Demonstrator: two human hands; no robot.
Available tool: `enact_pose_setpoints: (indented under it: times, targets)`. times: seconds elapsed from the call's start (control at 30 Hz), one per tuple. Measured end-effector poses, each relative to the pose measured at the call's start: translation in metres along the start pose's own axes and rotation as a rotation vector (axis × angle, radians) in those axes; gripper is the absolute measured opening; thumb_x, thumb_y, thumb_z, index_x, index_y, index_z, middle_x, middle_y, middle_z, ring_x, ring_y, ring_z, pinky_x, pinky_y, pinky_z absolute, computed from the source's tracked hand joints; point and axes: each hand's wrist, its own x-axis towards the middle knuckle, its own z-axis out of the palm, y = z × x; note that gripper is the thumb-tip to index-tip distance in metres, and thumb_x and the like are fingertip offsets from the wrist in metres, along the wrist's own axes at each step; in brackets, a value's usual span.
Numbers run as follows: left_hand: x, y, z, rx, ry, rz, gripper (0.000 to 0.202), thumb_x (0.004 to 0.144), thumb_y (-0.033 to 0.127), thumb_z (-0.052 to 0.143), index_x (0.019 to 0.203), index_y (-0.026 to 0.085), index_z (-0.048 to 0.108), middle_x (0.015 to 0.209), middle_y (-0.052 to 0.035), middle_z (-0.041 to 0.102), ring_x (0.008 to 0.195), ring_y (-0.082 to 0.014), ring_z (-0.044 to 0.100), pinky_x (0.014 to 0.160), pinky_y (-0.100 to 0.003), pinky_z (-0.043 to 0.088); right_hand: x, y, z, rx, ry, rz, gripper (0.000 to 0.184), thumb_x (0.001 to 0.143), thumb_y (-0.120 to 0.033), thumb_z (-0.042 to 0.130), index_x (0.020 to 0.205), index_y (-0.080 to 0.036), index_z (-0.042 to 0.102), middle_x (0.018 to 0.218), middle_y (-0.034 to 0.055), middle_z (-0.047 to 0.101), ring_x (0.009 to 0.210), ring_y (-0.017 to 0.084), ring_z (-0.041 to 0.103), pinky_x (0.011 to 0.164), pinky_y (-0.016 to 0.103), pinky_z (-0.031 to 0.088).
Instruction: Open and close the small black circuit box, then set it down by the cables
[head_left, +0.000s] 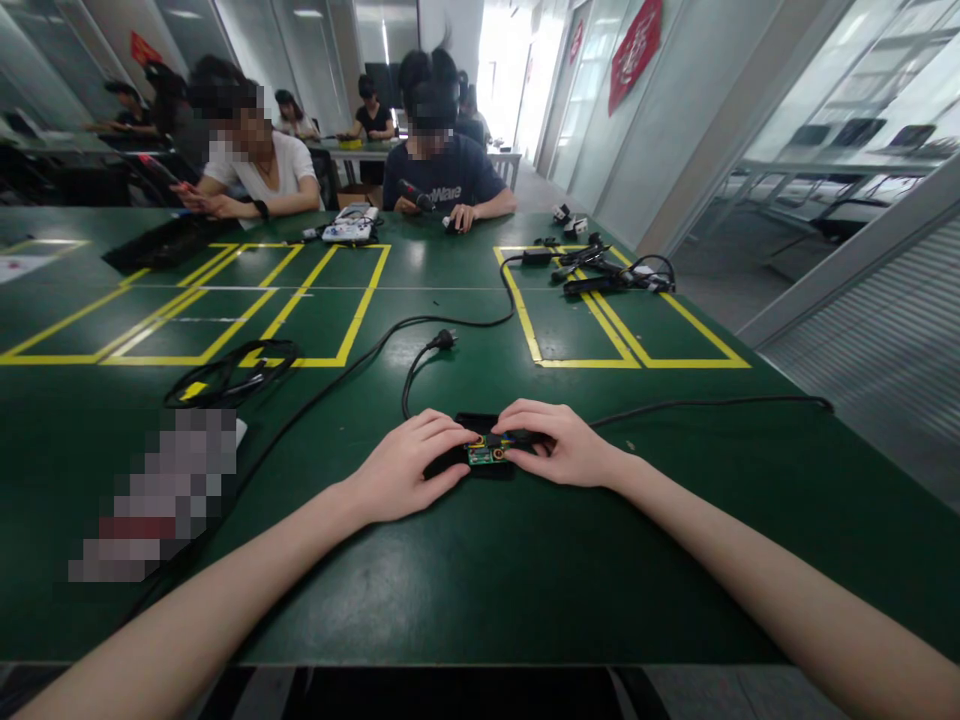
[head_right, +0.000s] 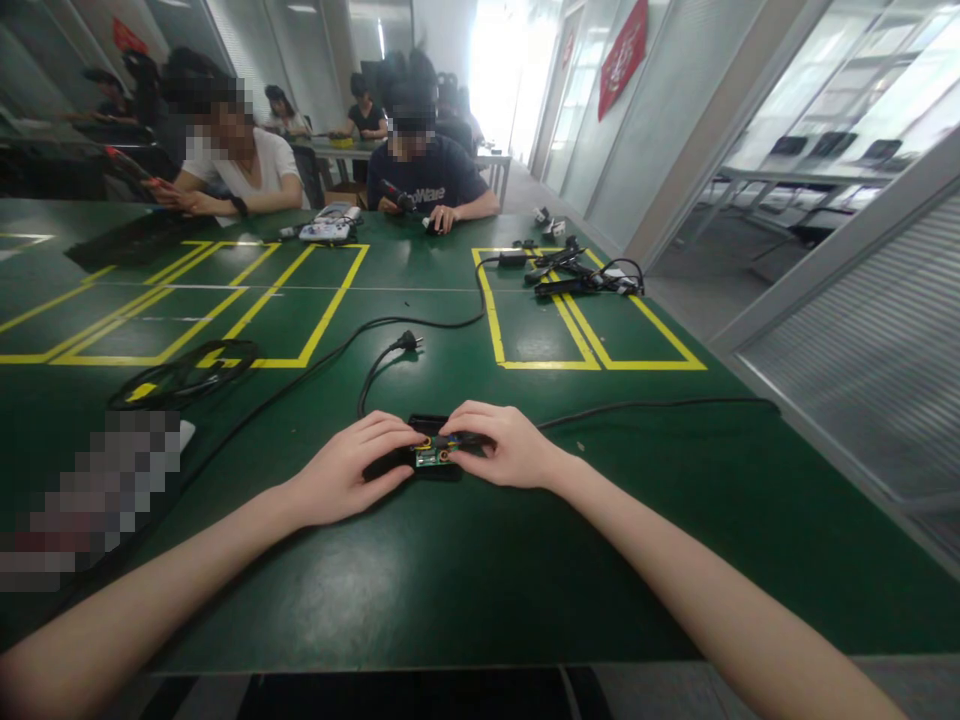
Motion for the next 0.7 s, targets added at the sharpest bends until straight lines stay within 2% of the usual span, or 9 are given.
enact_pose_setpoints:
  times: [0.17, 0.4, 0.53, 0.7]
  targets:
    - [-0.0003, 0.0003, -0.0009, -0.005, -0.01, -0.011, 0.031, 0.102, 0.027, 0.059, 0.132, 0.022, 0.064, 0.121, -0.0094, 0.074, 0.115, -0.0256, 0.064, 0.101, -0.043, 0.057, -0.0004, 0.0049, -0.0028, 0.008, -0.009, -0.012, 0.02, 0.095, -0.028, 0.07, 0.114, -0.021, 0.073, 0.106, 0.0096, 0.074, 0.094, 0.021, 0.073, 0.082, 0.033, 0.06]
    - [-0.0012, 0.0006, -0.0003, 0.008, -0.009, -0.007, 0.033, 0.102, 0.027, 0.06, 0.135, 0.021, 0.062, 0.122, -0.0097, 0.073, 0.116, -0.0255, 0.064, 0.103, -0.043, 0.057, 0.0005, 0.0045, -0.0044, 0.029, -0.053, 0.044, 0.019, 0.095, -0.031, 0.07, 0.111, -0.022, 0.073, 0.107, 0.0093, 0.073, 0.095, 0.022, 0.072, 0.084, 0.036, 0.059]
    - [-0.0027, -0.0002, 0.0009, 0.019, 0.001, -0.041, 0.038, 0.101, 0.028, 0.061, 0.138, 0.02, 0.06, 0.126, -0.0109, 0.072, 0.119, -0.026, 0.065, 0.102, -0.044, 0.057, -0.0001, 0.0045, -0.0031, 0.033, -0.027, 0.033, 0.017, 0.093, -0.031, 0.071, 0.107, -0.022, 0.075, 0.109, 0.0099, 0.071, 0.095, 0.022, 0.071, 0.085, 0.035, 0.06]
    - [-0.0046, -0.004, 0.0029, 0.053, -0.004, -0.094, 0.061, 0.089, 0.03, 0.074, 0.145, 0.021, 0.053, 0.138, -0.0134, 0.067, 0.129, -0.0305, 0.062, 0.11, -0.05, 0.053, -0.0005, 0.0052, -0.0015, 0.009, 0.015, 0.028, 0.017, 0.09, -0.031, 0.075, 0.104, -0.021, 0.078, 0.102, 0.0084, 0.067, 0.09, 0.021, 0.069, 0.079, 0.033, 0.058]
